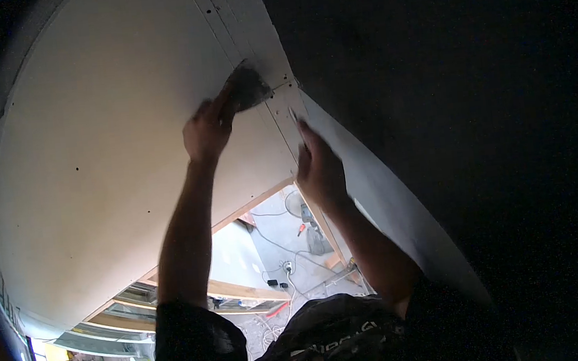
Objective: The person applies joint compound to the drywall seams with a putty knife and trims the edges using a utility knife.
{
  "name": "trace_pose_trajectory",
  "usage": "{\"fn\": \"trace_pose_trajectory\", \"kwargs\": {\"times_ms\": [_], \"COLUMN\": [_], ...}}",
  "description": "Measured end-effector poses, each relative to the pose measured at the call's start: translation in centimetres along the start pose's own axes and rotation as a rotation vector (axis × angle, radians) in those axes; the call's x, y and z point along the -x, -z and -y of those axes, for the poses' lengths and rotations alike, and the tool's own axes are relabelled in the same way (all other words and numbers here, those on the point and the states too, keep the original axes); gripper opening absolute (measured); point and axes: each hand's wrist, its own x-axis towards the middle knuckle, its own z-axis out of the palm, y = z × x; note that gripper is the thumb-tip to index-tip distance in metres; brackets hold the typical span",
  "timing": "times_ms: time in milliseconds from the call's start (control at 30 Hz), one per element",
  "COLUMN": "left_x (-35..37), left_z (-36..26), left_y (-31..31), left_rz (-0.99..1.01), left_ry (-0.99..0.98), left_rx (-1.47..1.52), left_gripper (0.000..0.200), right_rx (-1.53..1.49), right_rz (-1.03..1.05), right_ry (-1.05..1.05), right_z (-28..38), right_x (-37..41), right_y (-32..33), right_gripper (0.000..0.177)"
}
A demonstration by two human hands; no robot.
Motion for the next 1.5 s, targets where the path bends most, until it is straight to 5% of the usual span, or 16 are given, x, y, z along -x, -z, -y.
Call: {"fn": "trace_pose_trajectory", "kwargs": {"times_ms": [100,233,267,300,333,467,600,733,767,800,833,867,1000,1233,1367,1500], "left_x": [9.0,34.9,40.9,47.0,56.4,67.3,70.4,70.0,69.7,69.9,66.4,61.8,55.9,41.9,28.9,17.6], "left_z": [-0.1,-1.6,-3.6,-5.7,-4.8,-8.2,-5.4,-0.8,-1.9,-2.7,-2.1,-2.4,-4.4,-9.8,-10.5,-11.7], "left_y": [-1.1,-2.5,-1.3,0.9,0.4,5.4,6.5,4.2,4.2,0.4,-0.6,-1.5,-5.7,-4.1,-5.5,-8.3], "left_rz": [-0.217,0.302,0.29,0.289,0.121,0.836,1.309,1.289,1.103,1.017,0.96,1.108,0.965,0.539,0.126,-0.024], "left_ry": [0.024,0.542,0.345,0.793,0.445,0.856,0.912,0.767,0.572,0.925,0.854,1.055,0.94,1.186,1.115,0.909], "left_rx": [0.144,0.206,-0.046,0.295,0.201,0.22,0.283,0.549,0.282,0.148,0.298,0.393,0.574,1.038,1.323,1.447], "left_gripper": [0.038,0.042,0.046,0.05,0.049,0.042,0.036,0.031,0.035,0.045,0.054,0.057,0.051,0.031,0.017,0.027], "right_rx": [-0.071,-0.063,-0.069,-0.065,-0.07,-0.007,0.036,0.072,0.058,0.047,0.059,0.065,0.086,0.154,0.125,0.079], "right_rz": [0.208,0.347,0.404,0.355,0.468,0.676,0.693,0.77,0.754,0.739,0.75,0.772,0.81,0.758,0.73,0.635], "right_ry": [-0.131,-0.109,-0.129,-0.155,-0.253,-0.294,-0.333,-0.418,-0.408,-0.397,-0.4,-0.394,-0.413,-0.501,-0.543,-0.499], "right_z": [-2.7,-10.2,-11.3,-11.2,-10.7,-14.4,-15.2,-15.5,-16.0,-16.2,-16.2,-16.2,-16.7,-17.0,-16.3,-16.1], "right_x": [7.7,19.2,20.9,21.2,21.2,23.9,23.8,23.9,24.2,24.4,24.6,24.8,25.9,25.4,24.9,25.5], "right_y": [0.8,1.5,1.7,2.1,3.2,1.0,1.3,0.9,0.7,0.7,0.8,1.0,1.3,1.7,1.6,1.9], "right_gripper": [0.044,0.049,0.05,0.05,0.05,0.048,0.04,0.034,0.034,0.033,0.032,0.032,0.032,0.034,0.034,0.033]}}
